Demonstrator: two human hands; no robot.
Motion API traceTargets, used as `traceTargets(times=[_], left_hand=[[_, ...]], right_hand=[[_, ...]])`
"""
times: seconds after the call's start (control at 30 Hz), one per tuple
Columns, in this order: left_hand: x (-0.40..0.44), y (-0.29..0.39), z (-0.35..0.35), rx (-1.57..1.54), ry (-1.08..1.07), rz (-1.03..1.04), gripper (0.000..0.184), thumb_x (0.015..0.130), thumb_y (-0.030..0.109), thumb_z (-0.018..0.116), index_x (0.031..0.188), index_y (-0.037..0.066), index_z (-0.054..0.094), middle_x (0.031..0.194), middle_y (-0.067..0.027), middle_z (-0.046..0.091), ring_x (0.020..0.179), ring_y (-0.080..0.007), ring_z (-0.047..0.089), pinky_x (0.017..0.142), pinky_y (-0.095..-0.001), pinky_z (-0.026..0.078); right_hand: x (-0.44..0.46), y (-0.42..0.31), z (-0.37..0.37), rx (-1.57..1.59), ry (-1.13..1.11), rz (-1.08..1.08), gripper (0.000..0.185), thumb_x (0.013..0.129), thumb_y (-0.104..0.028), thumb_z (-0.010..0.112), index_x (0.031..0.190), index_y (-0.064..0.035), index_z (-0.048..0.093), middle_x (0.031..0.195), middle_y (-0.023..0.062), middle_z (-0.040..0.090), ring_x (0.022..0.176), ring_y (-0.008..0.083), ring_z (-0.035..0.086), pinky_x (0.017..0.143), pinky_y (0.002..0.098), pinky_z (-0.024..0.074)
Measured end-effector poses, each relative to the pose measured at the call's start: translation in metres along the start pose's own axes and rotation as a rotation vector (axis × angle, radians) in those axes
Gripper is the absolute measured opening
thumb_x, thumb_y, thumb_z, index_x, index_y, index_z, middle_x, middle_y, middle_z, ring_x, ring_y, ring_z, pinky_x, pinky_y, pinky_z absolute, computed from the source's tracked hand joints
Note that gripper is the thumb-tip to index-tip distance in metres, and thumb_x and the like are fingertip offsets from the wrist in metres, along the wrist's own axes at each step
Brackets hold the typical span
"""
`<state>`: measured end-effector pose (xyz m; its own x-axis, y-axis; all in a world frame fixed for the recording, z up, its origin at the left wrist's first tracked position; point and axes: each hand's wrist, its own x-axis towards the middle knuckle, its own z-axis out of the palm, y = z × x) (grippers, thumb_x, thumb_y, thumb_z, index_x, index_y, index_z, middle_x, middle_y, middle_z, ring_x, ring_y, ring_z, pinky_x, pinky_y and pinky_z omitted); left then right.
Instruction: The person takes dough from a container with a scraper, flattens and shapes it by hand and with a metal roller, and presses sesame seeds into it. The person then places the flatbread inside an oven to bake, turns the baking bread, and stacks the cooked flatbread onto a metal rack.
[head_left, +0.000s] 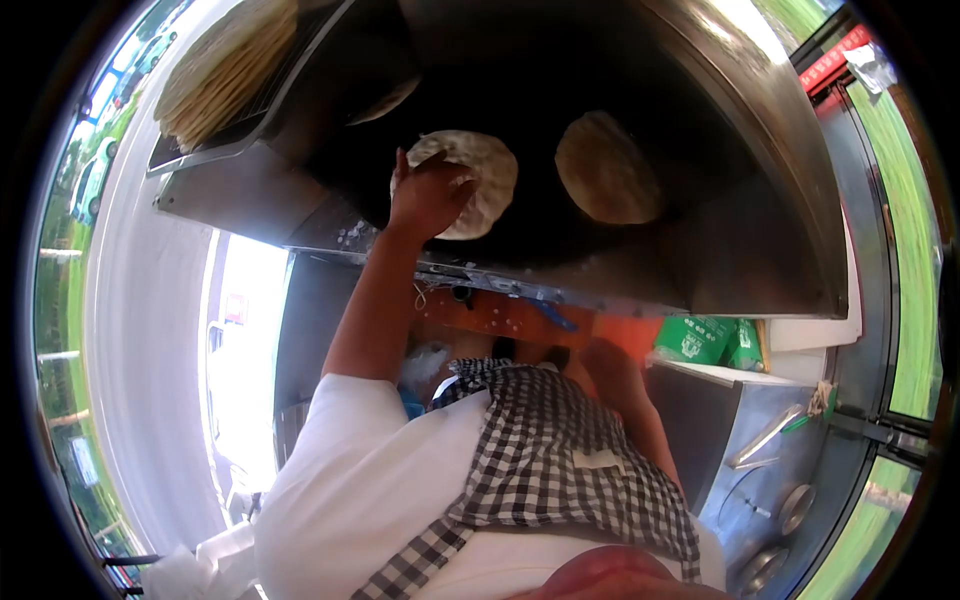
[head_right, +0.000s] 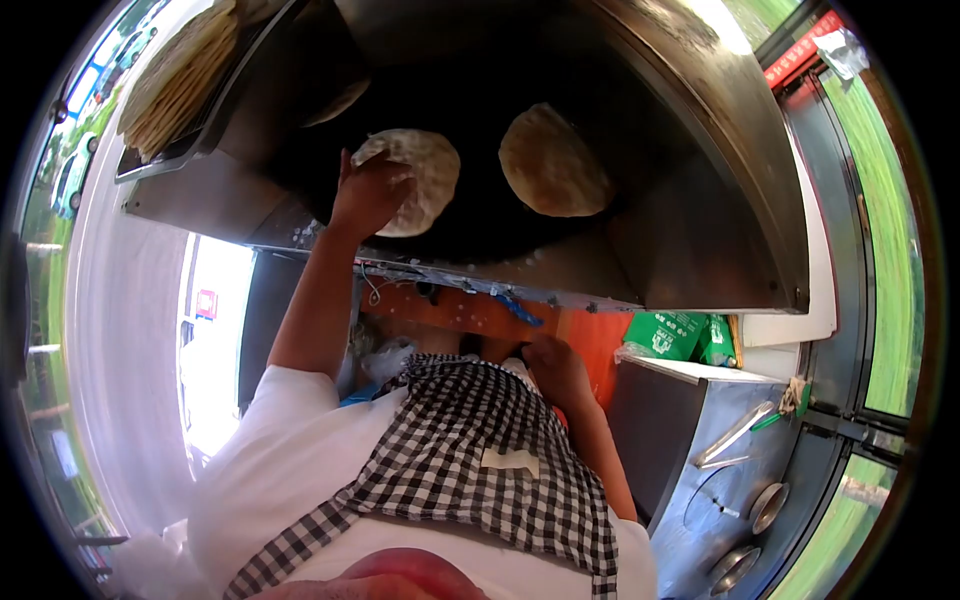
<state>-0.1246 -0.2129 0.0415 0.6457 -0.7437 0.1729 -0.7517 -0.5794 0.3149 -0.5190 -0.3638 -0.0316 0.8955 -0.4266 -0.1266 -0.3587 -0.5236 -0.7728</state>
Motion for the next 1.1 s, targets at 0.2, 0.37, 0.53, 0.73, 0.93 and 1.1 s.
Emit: traceTargets(times=[0.2,0.37,0.53,0.73,0.93,1.1], left_hand=[[-0.012,0.017,0.023,0.074,0.085,0.03,0.046,0.092,0.038,0.067,0.132,0.016,0.07,0.151,-0.0082,0.057,0.151,-0.0342,0.036,0.124,-0.0706,0.011],[-0.007,0.036,0.042,0.196,-0.196,0.091,0.038,0.091,0.037,0.063,0.124,0.023,0.075,0.163,-0.0105,0.042,0.157,-0.0381,0.024,0.123,-0.0729,0.008],[-0.002,0.049,0.049,0.097,-0.053,0.201,0.036,0.089,0.032,0.064,0.123,0.029,0.075,0.164,-0.0089,0.041,0.157,-0.0397,0.023,0.123,-0.0734,0.007],[0.008,0.06,0.053,0.1,-0.109,0.288,0.046,0.085,0.028,0.066,0.13,0.035,0.071,0.164,-0.0072,0.04,0.156,-0.042,0.022,0.122,-0.0748,0.008],[0.015,0.074,0.053,0.103,-0.134,0.294,0.047,0.084,0.026,0.067,0.13,0.033,0.071,0.164,-0.0088,0.04,0.158,-0.0387,0.021,0.123,-0.0738,0.009],[0.009,0.078,0.053,0.044,0.057,0.161,0.038,0.087,0.027,0.062,0.122,0.022,0.076,0.165,-0.0111,0.039,0.158,-0.0377,0.021,0.124,-0.0717,0.01]], right_hand=[[0.005,-0.009,0.001,-0.045,-0.063,0.103,0.028,0.097,-0.028,0.066,0.103,-0.0009,0.063,0.096,0.0214,0.07,0.093,0.0447,0.067,0.079,0.0466,0.054],[0.001,-0.024,0.007,0.072,0.006,0.168,0.029,0.096,-0.027,0.069,0.108,-0.0015,0.067,0.101,0.0229,0.071,0.096,0.041,0.071,0.079,0.0438,0.055],[-0.006,-0.029,0.012,0.07,0.012,0.214,0.029,0.096,-0.027,0.069,0.11,-0.0022,0.068,0.102,0.0237,0.071,0.098,0.0396,0.072,0.08,0.0433,0.0552],[-0.019,-0.025,0.021,0.047,0.023,0.255,0.029,0.096,-0.028,0.068,0.109,-0.0017,0.068,0.104,0.0244,0.071,0.099,0.0396,0.071,0.082,0.0439,0.055],[-0.025,-0.026,0.023,0.08,0.008,0.288,0.031,0.096,-0.03,0.067,0.115,-0.0052,0.07,0.108,0.0247,0.071,0.104,0.042,0.069,0.086,0.0442,0.0546],[-0.031,-0.019,0.016,0.115,0.036,0.299,0.031,0.097,-0.031,0.066,0.116,-0.0062,0.069,0.109,0.0238,0.071,0.104,0.0435,0.068,0.086,0.0459,0.0541]])
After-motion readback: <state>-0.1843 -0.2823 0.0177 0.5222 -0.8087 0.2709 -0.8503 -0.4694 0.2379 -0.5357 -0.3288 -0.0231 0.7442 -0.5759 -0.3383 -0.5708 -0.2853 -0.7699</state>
